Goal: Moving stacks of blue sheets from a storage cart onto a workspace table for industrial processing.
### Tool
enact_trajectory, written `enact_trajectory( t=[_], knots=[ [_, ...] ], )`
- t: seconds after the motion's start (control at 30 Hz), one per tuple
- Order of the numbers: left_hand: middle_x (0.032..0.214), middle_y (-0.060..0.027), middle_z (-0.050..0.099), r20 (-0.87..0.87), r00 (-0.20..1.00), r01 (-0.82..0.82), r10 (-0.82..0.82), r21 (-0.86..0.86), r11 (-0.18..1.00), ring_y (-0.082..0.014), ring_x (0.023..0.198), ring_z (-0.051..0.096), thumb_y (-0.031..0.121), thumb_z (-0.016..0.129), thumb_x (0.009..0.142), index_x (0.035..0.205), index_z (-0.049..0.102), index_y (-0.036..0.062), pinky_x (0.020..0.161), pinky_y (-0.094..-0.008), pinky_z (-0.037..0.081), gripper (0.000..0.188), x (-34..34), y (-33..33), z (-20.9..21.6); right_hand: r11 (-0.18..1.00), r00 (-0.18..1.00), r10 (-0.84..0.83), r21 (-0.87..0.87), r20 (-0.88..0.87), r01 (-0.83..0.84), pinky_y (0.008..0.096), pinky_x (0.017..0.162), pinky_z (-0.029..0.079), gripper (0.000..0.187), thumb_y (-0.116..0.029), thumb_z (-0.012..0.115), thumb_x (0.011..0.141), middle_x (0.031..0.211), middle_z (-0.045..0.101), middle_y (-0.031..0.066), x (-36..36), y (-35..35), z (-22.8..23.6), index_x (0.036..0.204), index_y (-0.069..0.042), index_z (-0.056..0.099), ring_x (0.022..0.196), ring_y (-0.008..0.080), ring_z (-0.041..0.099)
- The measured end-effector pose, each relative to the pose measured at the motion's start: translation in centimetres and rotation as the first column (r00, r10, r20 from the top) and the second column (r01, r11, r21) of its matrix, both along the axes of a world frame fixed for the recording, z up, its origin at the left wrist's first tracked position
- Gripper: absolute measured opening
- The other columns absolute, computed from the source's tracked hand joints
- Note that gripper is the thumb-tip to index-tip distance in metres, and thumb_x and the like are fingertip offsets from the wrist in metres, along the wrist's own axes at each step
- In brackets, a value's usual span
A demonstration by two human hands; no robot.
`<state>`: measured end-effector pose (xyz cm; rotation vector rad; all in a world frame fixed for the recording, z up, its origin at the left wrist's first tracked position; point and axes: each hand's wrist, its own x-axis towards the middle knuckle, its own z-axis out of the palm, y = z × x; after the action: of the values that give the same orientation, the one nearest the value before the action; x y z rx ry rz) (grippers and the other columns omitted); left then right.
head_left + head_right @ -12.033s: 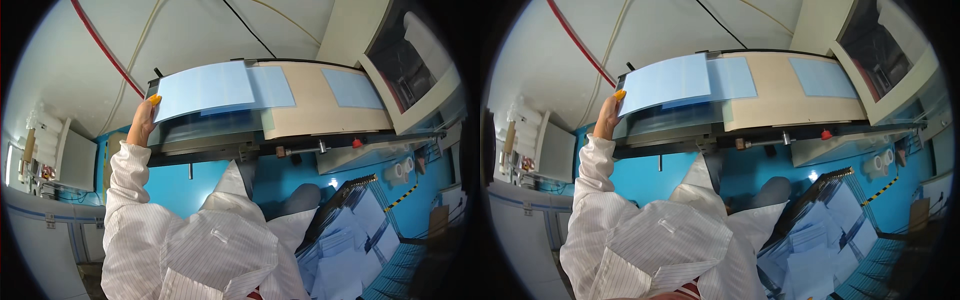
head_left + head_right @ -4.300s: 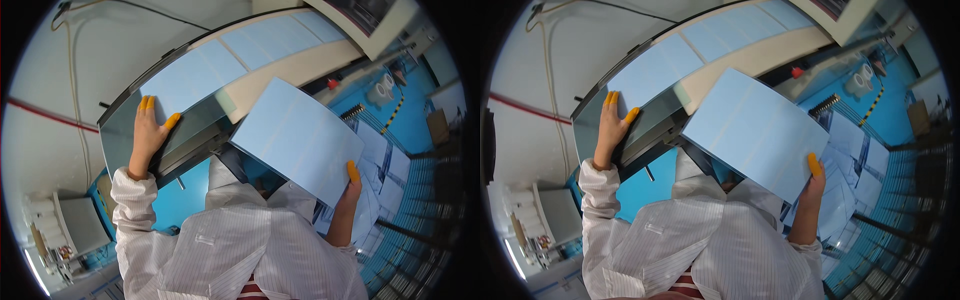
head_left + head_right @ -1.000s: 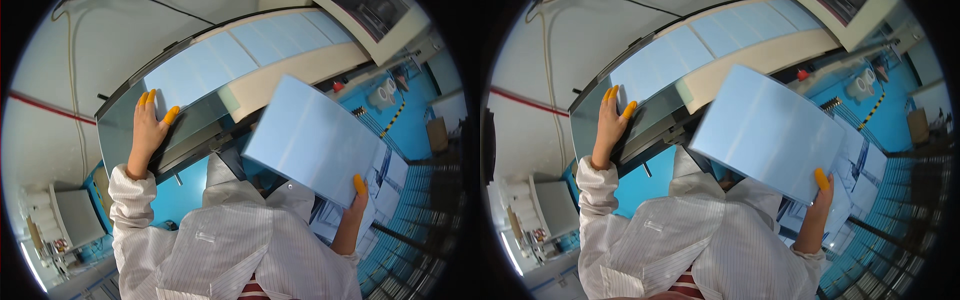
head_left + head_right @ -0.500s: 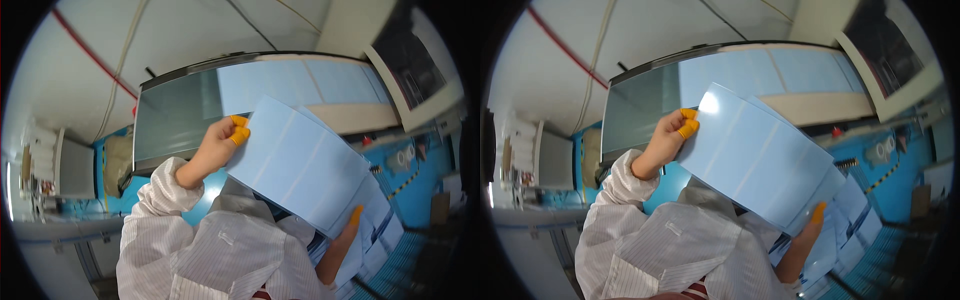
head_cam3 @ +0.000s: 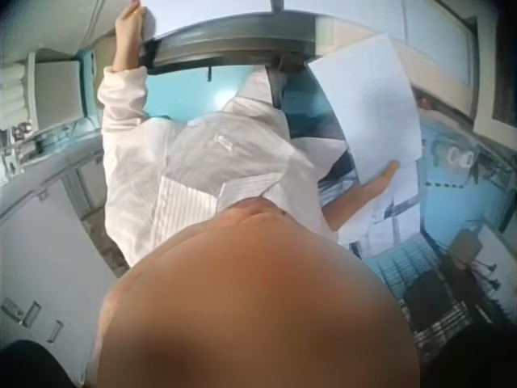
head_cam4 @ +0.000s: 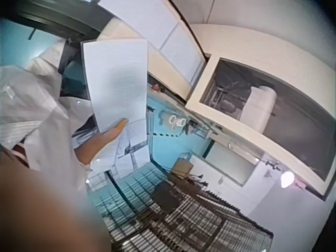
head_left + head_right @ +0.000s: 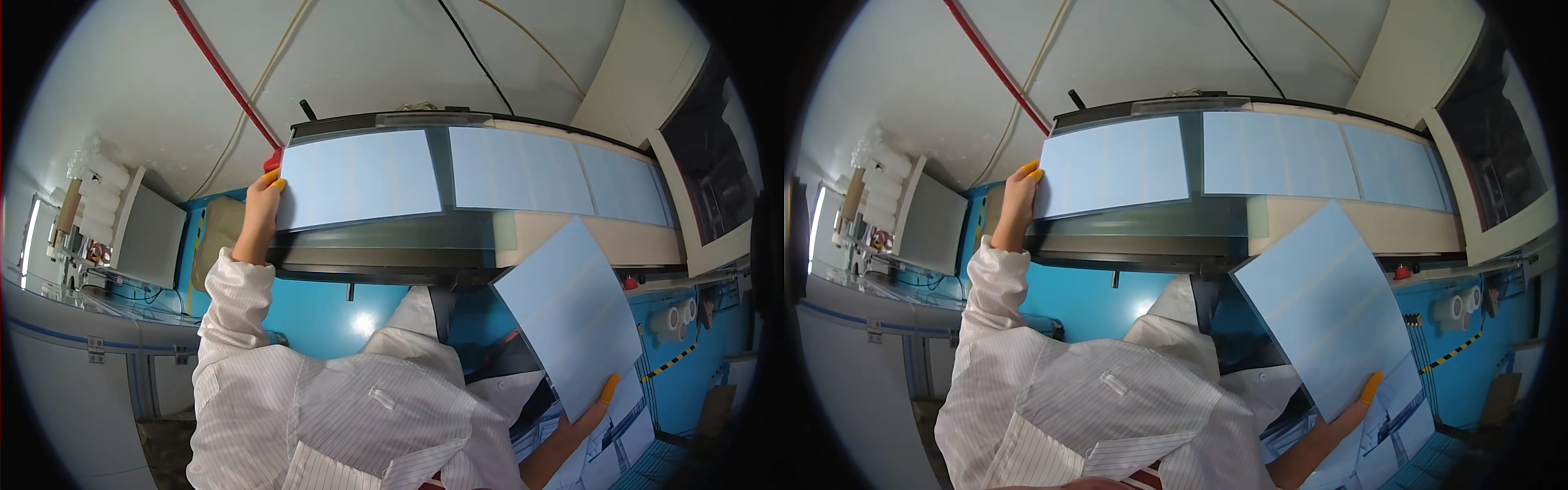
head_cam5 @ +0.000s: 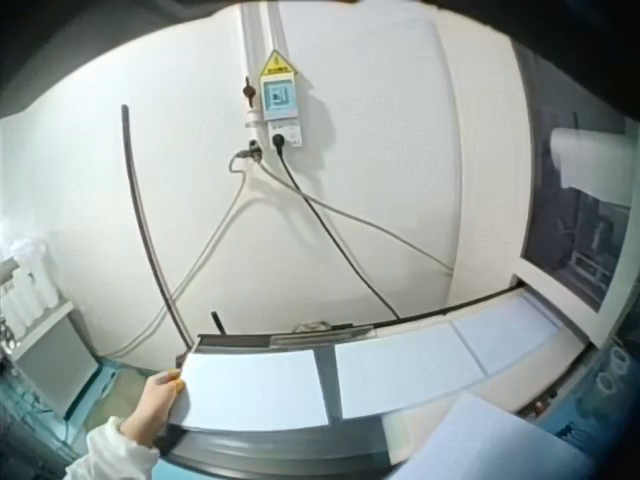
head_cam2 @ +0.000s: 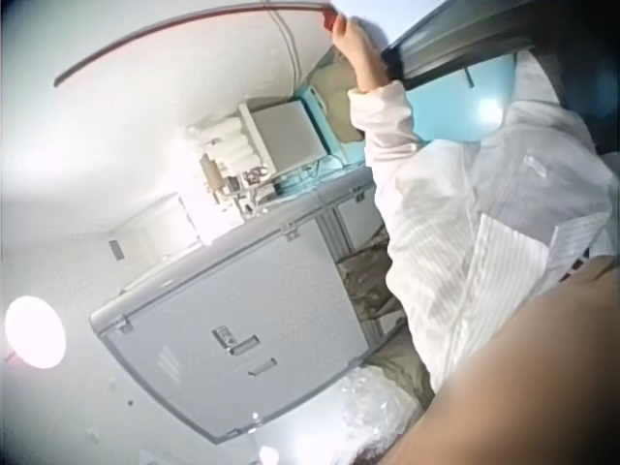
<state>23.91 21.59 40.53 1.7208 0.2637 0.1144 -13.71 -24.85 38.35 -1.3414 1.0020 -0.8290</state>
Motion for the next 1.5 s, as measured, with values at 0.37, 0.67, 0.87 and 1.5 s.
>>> enact_trajectory(
  t=[0.37,0.67,0.87,1.5],
  knots=[
    [0.123,-0.0274,0.041,0.100,0.790,0.112,-0.605,0.947,0.303,-0.0403,0.123,0.031,0.052,0.063,0.073,0.125,0.039,-0.0038,0.100,-0.0455,0.026,0.080,-1.1,-3.3,0.5,0.925,0.919,-0.188,0.377,0.346,0.048,0.0316,0.078,0.052,0.049,-0.028,0.048,0.090,0.114,0.051,0.0163,-0.4,0.4,0.9,0.126,0.003,0.035,0.095,0.0235,0.058],
    [0.126,-0.0314,0.037,0.061,0.780,0.092,-0.623,0.973,0.211,-0.0427,0.124,0.028,0.053,0.063,0.072,0.124,0.038,-0.0071,0.102,-0.0479,0.021,0.083,-1.5,-7.0,1.0,0.911,0.921,-0.196,0.409,0.338,0.044,0.0321,0.074,0.053,0.048,-0.029,0.051,0.088,0.109,0.054,0.0151,0.8,-0.1,1.1,0.121,0.004,0.039,0.092,0.0235,0.060],
    [0.124,-0.0306,0.039,0.088,0.768,0.056,-0.634,0.977,0.204,-0.0421,0.120,0.033,0.047,0.064,0.074,0.121,0.040,-0.0099,0.101,-0.0451,0.025,0.077,-2.3,-9.5,2.1,0.903,0.914,-0.195,0.430,0.356,0.025,0.0315,0.073,0.053,0.045,-0.027,0.051,0.089,0.106,0.056,0.0149,1.2,0.2,1.5,0.120,0.003,0.040,0.088,0.0225,0.061],
    [0.118,-0.0325,0.044,0.022,0.762,0.089,-0.647,0.987,0.138,-0.0428,0.118,0.036,0.059,0.061,0.070,0.117,0.041,-0.0148,0.100,-0.0480,0.025,0.090,-2.3,-14.8,1.8,0.919,0.874,-0.178,0.394,0.451,-0.016,0.0328,0.074,0.053,0.039,-0.024,0.044,0.091,0.105,0.057,0.0146,-0.6,-0.6,-0.1,0.119,0.002,0.042,0.088,0.0219,0.062]
  ],
)
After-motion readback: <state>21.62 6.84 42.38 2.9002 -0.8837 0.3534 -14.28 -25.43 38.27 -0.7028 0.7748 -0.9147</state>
